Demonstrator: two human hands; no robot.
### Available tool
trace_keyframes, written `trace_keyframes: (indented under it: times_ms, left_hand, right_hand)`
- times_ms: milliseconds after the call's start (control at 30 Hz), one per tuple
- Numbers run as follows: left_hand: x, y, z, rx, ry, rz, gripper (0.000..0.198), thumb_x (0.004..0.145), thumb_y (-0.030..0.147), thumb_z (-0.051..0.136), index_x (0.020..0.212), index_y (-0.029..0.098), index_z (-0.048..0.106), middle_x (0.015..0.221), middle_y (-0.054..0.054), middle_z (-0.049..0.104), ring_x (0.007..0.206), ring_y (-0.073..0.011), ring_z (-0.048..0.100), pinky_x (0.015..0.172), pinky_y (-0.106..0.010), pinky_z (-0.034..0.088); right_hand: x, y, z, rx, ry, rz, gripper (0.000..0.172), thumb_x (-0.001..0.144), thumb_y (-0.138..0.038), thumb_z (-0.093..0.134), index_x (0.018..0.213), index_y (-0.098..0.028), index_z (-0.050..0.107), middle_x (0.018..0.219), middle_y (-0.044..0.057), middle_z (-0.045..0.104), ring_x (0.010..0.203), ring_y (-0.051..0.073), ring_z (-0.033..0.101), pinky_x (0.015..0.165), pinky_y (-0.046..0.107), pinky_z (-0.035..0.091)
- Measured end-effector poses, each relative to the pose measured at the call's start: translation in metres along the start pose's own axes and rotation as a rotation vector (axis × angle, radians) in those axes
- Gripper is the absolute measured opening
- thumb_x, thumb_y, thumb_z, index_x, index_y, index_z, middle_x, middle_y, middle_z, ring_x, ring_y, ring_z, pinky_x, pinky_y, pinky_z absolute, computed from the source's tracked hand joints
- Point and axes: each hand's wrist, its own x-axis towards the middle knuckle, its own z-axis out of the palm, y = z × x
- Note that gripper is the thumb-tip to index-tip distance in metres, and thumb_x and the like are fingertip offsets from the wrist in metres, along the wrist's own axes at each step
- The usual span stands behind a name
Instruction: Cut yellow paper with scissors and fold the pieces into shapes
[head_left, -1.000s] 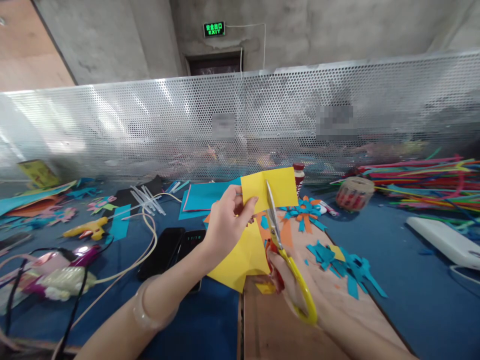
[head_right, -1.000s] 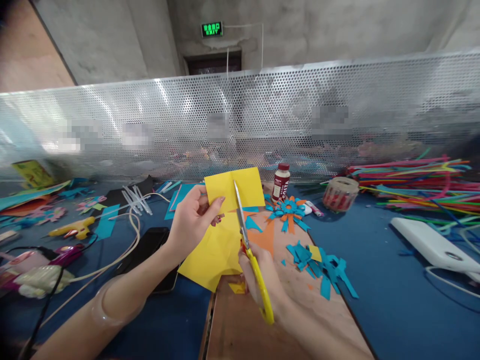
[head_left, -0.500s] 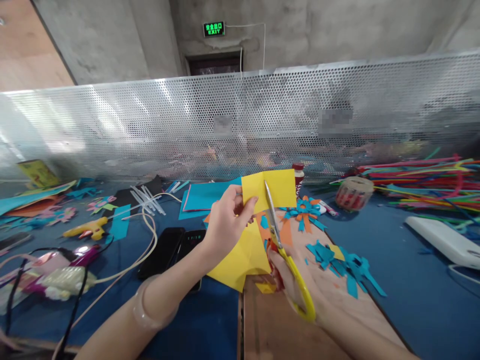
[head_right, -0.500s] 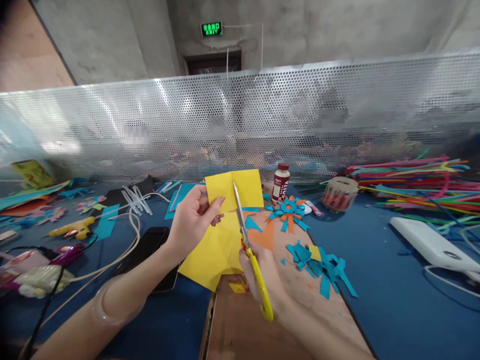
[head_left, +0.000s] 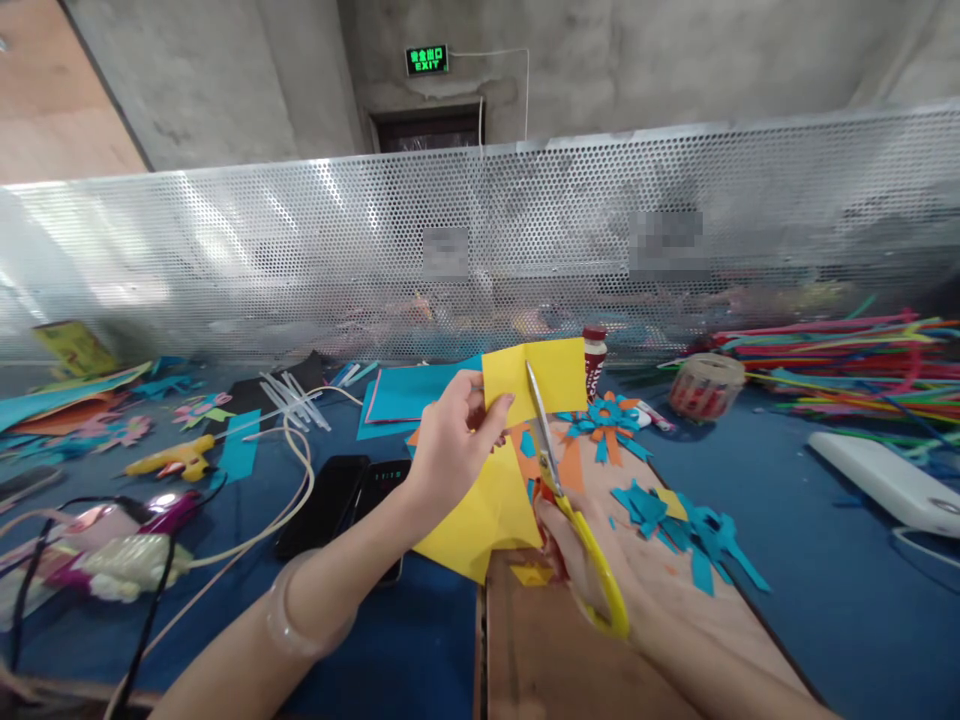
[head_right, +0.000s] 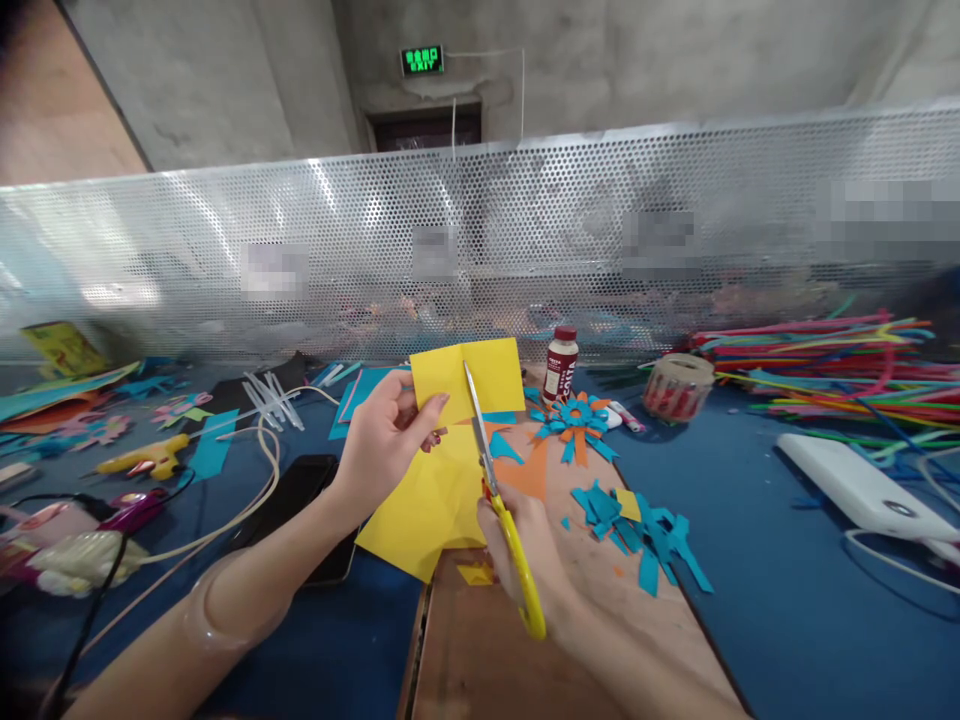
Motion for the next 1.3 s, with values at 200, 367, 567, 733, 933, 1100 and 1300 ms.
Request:
trace_keyframes:
  times_ms: [200,367,567,733,933,1100,1300]
  left_hand:
    - [0.0,-0.002,0.001,0.024,0.014,0.013,0.014,0.085,0.031,0.05,0.092,0.02,0.049,0.067,0.001,0.063,0.053,-0.0101,0.059,0.05,-0.02,0.045]
    - [-0.001,-0.002,0.002,0.077,0.016,0.009,0.019,0.085,0.035,0.049,0.094,0.019,0.052,0.074,-0.002,0.064,0.058,-0.0112,0.06,0.048,-0.02,0.044]
    - [0.0,0.003,0.002,0.075,0.026,-0.046,0.027,0.087,0.043,0.043,0.091,0.019,0.055,0.069,0.0,0.063,0.05,-0.0091,0.058,0.041,-0.017,0.041]
    - [0.002,-0.002,0.003,0.067,-0.003,-0.087,0.032,0.088,0.045,0.039,0.08,0.017,0.052,0.059,0.0,0.063,0.045,-0.0104,0.058,0.039,-0.017,0.041]
    - [0.001,-0.005,0.002,0.151,-0.03,-0.052,0.033,0.091,0.044,0.033,0.075,0.018,0.046,0.052,0.0,0.061,0.043,-0.0105,0.057,0.043,-0.018,0.042]
    - [0.001,-0.005,0.002,0.172,-0.049,-0.04,0.035,0.092,0.044,0.03,0.076,0.017,0.047,0.052,0.0,0.06,0.044,-0.0105,0.057,0.044,-0.018,0.043]
    - [0.001,-0.006,0.003,0.196,-0.058,-0.029,0.039,0.092,0.044,0.028,0.071,0.018,0.048,0.053,-0.001,0.06,0.046,-0.0105,0.057,0.045,-0.018,0.044]
  right_hand:
    - [0.012,0.034,0.005,-0.062,0.048,-0.039,0.019,0.075,-0.03,0.044,0.061,-0.019,0.042,0.043,-0.007,0.041,0.037,0.008,0.038,0.037,0.019,0.029]
    - [0.011,0.04,0.006,-0.104,0.076,-0.05,0.019,0.076,-0.033,0.044,0.064,-0.019,0.044,0.043,-0.007,0.042,0.037,0.008,0.038,0.037,0.019,0.029]
    - [-0.004,-0.004,0.0,-0.249,0.109,-0.087,0.017,0.07,-0.027,0.047,0.055,-0.02,0.045,0.039,-0.007,0.037,0.036,0.008,0.032,0.038,0.021,0.024]
    - [-0.013,-0.033,0.0,-0.505,0.157,0.013,0.02,0.072,-0.025,0.047,0.053,-0.02,0.048,0.035,-0.006,0.034,0.035,0.009,0.026,0.038,0.023,0.019]
    - [-0.016,-0.033,0.0,-0.6,0.202,0.053,0.014,0.073,-0.025,0.049,0.062,-0.02,0.056,0.042,-0.005,0.037,0.04,0.01,0.027,0.04,0.023,0.018]
    - [-0.016,-0.044,0.001,-0.653,0.145,0.121,0.014,0.074,-0.02,0.049,0.062,-0.018,0.056,0.044,-0.005,0.035,0.042,0.009,0.025,0.041,0.022,0.019]
    - [-0.015,-0.044,0.002,-0.658,0.059,0.165,0.014,0.075,-0.017,0.047,0.063,-0.019,0.054,0.043,-0.006,0.037,0.039,0.007,0.027,0.04,0.021,0.017]
